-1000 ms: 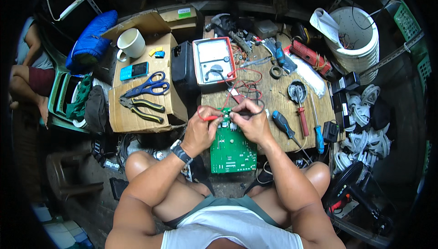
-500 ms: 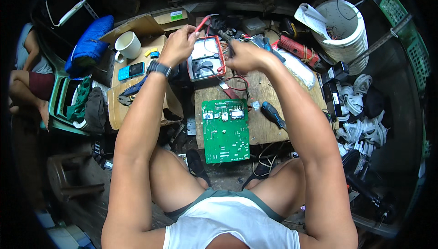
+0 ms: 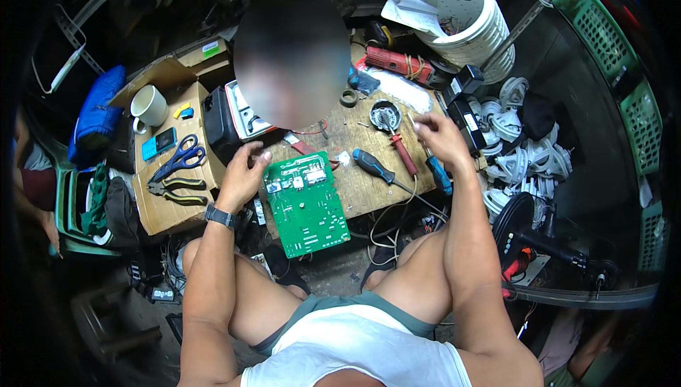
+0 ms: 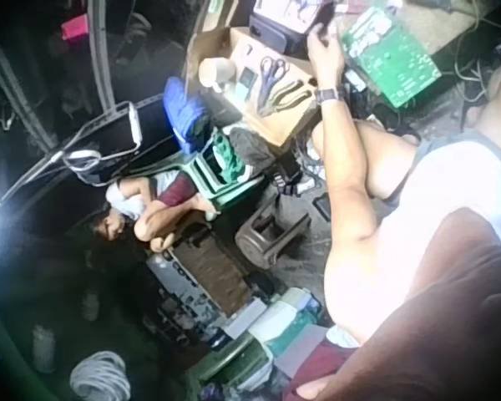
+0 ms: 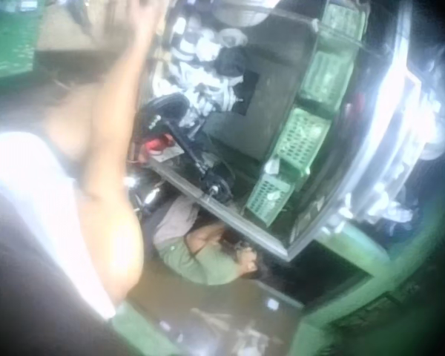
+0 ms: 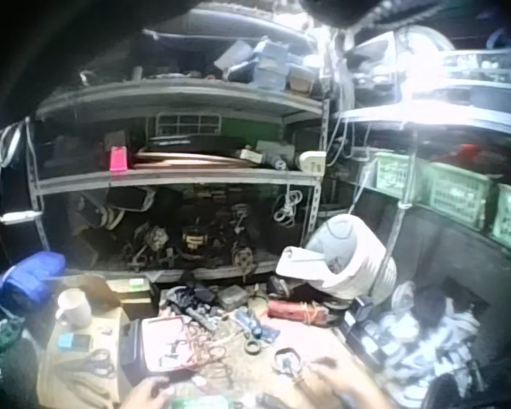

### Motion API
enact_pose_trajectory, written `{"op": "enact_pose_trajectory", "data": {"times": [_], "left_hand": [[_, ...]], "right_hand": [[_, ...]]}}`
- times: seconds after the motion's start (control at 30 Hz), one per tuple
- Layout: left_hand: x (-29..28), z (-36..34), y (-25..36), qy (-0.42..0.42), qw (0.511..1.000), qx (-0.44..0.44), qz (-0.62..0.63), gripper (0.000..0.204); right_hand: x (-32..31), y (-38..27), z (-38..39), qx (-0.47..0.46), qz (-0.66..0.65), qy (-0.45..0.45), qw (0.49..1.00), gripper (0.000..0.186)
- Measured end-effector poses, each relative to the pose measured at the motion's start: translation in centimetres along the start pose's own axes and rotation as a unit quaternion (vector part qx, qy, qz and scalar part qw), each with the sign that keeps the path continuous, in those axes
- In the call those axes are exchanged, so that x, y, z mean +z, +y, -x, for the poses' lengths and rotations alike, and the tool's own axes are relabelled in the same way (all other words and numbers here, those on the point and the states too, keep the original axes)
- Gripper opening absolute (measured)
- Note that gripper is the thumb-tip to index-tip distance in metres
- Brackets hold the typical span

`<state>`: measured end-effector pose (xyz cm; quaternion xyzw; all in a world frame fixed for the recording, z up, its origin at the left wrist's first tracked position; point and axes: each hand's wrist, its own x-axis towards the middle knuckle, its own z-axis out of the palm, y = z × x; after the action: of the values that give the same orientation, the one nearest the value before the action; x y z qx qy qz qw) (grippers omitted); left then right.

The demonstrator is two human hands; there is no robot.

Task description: The person tests a circuit board using a multimeter and then solders components on the board using a soldering iron while holding it with their left hand.

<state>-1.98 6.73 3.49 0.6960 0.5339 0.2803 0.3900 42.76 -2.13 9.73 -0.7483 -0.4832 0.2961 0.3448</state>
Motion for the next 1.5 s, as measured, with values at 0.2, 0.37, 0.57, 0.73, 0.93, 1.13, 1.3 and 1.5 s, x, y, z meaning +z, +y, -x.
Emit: {"op": "enact_pose_trajectory", "data": {"times": [0.2,0.37,0.57,0.73,0.93,1.13,1.3,1.5], "left_hand": [[0.3,1.5,0.4,-0.090,0.983,-0.117,0.106,0.057],[1.2,1.2,0.6,-0.138,0.976,-0.107,0.127,0.051],[2.7,1.6,0.2,-0.109,0.960,-0.116,0.229,0.042],[1.9,2.0,-1.6,-0.097,0.946,-0.127,0.282,0.046],[1.6,2.0,0.2,-0.117,0.911,-0.109,0.379,0.044],[-1.7,2.8,1.6,-0.052,0.852,-0.077,0.516,0.029],[-2.0,3.4,3.8,-0.034,0.877,0.024,0.478,0.041],[-1.7,4.9,5.9,-0.020,0.954,0.208,0.213,0.075]], "right_hand": [[3.6,0.8,1.9,0.029,0.222,0.006,0.975,0.056],[5.3,2.7,2.1,0.038,0.239,-0.003,0.970,0.053],[4.1,4.9,1.2,0.071,0.056,-0.019,0.996,0.041],[4.1,1.7,3.6,0.097,-0.179,-0.063,0.977,0.031],[3.0,-2.3,8.9,0.043,-0.242,-0.105,0.964,0.037],[6.8,-5.4,11.8,0.031,-0.285,-0.169,0.943,0.029],[9.1,-5.7,12.5,0.004,-0.323,-0.233,0.917,0.029],[8.3,-6.9,12.9,-0.027,-0.397,-0.255,0.881,0.028]]}}
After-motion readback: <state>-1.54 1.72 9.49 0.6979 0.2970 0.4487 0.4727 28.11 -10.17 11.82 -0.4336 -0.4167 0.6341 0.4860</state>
